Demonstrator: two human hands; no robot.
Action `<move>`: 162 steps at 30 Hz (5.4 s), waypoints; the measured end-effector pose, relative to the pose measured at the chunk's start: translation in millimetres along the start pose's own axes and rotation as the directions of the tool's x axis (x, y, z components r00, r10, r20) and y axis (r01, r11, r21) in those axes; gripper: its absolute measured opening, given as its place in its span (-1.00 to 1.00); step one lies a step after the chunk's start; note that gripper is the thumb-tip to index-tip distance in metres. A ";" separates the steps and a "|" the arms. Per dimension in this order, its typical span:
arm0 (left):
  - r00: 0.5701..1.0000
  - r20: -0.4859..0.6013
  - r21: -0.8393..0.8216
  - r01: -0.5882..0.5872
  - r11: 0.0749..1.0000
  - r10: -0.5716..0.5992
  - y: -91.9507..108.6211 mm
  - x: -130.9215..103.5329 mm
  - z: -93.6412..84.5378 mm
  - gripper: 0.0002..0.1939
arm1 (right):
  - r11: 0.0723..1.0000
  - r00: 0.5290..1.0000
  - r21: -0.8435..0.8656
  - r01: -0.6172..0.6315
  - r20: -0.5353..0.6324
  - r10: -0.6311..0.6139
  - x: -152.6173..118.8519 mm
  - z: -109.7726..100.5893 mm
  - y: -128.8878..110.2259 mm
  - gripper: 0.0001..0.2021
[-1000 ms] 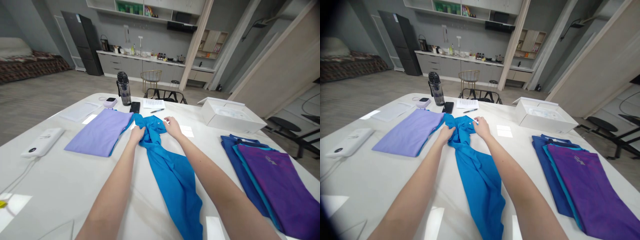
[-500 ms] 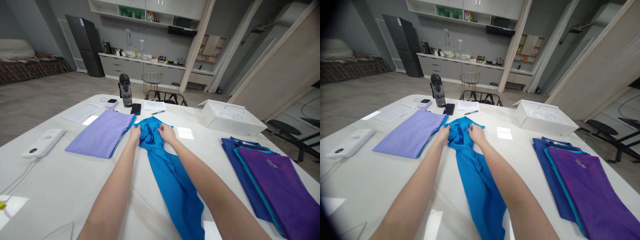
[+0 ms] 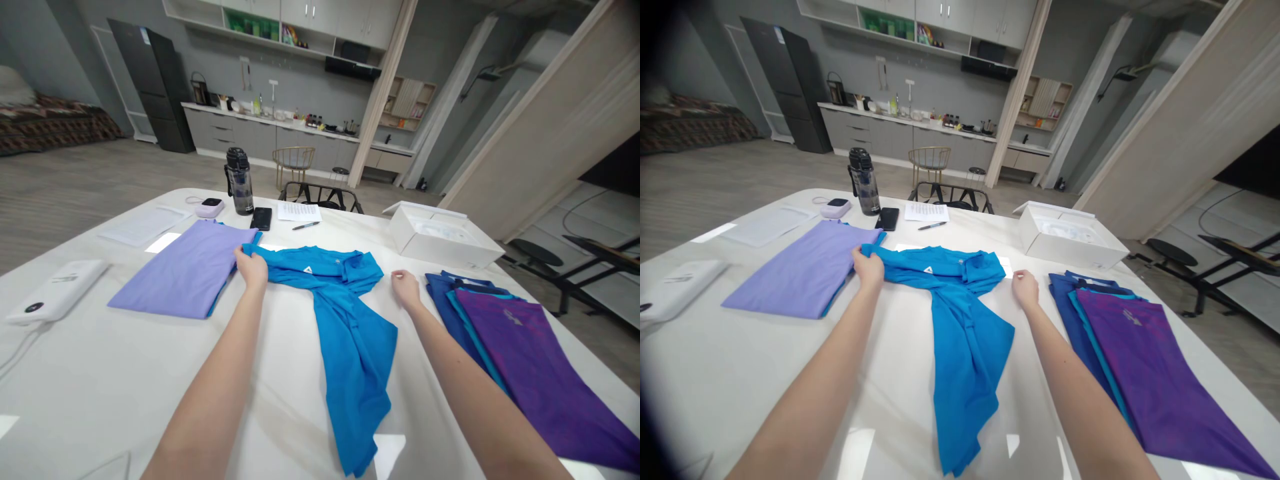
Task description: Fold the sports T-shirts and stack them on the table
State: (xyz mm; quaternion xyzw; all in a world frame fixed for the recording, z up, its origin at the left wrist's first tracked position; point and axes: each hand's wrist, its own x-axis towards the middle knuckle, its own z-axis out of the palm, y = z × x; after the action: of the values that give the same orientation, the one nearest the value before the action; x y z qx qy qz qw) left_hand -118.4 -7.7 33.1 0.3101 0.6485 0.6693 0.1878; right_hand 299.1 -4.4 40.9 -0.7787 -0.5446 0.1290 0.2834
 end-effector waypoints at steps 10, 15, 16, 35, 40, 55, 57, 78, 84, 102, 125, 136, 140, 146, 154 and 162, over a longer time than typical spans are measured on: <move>0.568 0.823 0.424 -0.633 0.648 0.017 -2.0 -44.6 32.1 -0.48 | 0.918 0.942 -0.237 0.318 0.187 -0.278 -45.8 62.1 -118.4 -0.35; 0.551 0.818 0.545 -0.652 0.528 -0.164 -9.5 -51.5 31.3 -0.28 | 0.904 0.935 -0.266 0.334 0.211 -0.284 -31.3 58.9 -112.1 -0.70; 0.547 0.818 0.549 -0.652 0.523 -0.177 -8.4 -50.1 29.9 -0.27 | 0.913 0.945 -0.252 0.320 0.156 -0.288 -26.5 48.3 -103.5 -0.68; 0.575 0.804 0.582 -0.706 0.403 -0.154 5.8 -43.6 40.9 -0.30 | 0.846 0.867 -0.194 0.496 0.174 -0.468 21.9 -15.8 -15.4 -0.61; 0.516 0.846 0.527 -0.766 0.368 -0.137 7.3 -36.8 68.8 -0.40 | 0.858 0.826 -0.186 0.478 0.428 -0.367 18.7 38.6 -55.7 -0.40; 0.618 0.775 0.617 -0.696 0.366 -0.132 -18.6 -7.8 134.5 -0.41 | 0.835 0.874 -0.400 0.379 0.452 -0.180 66.8 83.5 -59.4 -0.38; 0.634 0.765 0.625 -0.685 0.374 -0.117 -18.5 -3.4 143.1 -0.45 | 0.840 0.877 -0.392 0.376 0.442 -0.186 72.8 87.4 -59.3 -0.37; 0.594 0.754 0.539 -0.804 0.252 0.280 -11.1 4.6 179.0 -0.62 | 0.851 0.914 -0.400 0.339 0.354 -0.198 124.3 111.8 -64.5 -0.35; 0.311 0.905 0.212 -0.922 0.325 0.291 1.0 -69.4 111.4 -0.45 | 0.844 0.934 -0.400 0.358 0.132 -0.333 99.7 99.0 -76.1 -0.36; 0.346 0.934 0.287 -0.877 0.386 0.091 -1.4 -138.8 68.7 -0.38 | 0.791 0.735 -0.053 0.610 0.411 -0.539 -69.6 -7.1 -0.2 -0.59; 0.235 0.924 0.046 -0.853 0.520 0.302 65.9 -271.3 -40.2 -0.33 | 0.826 0.889 0.491 0.276 0.196 -0.414 -213.3 -39.0 -11.2 -0.69; 0.054 0.953 -0.135 -0.806 0.577 0.298 65.2 -241.6 -120.2 -0.72 | 0.862 0.882 0.378 0.339 0.193 -0.431 -267.9 -55.5 5.9 -0.68; 0.068 0.971 -0.063 -0.849 0.525 0.227 68.5 -231.4 -160.3 -0.72 | 0.853 0.809 0.065 0.517 0.288 -0.512 -293.3 -53.0 15.5 -0.44; 0.103 0.994 0.086 -0.933 0.348 0.030 70.0 -218.4 -222.2 -0.83 | 0.728 0.665 0.055 0.683 0.364 -0.652 -337.0 -48.1 2.9 -0.36; 0.205 0.975 0.173 -0.943 0.284 0.087 62.9 -255.5 -230.8 -0.73 | 0.752 0.700 0.032 0.659 0.340 -0.628 -342.6 -37.4 -3.7 -0.68; 0.355 0.931 0.341 -0.928 0.151 0.079 53.5 -262.8 -245.5 -0.75 | 0.765 0.654 0.109 0.634 0.452 -0.607 -303.8 -85.7 57.0 -0.97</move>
State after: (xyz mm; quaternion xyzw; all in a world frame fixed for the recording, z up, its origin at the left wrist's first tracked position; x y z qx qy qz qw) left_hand -78.3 -368.7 48.9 0.8248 0.5628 0.0382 -0.0395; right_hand 273.5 -324.1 44.0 -0.4996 -0.8319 0.1897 0.1496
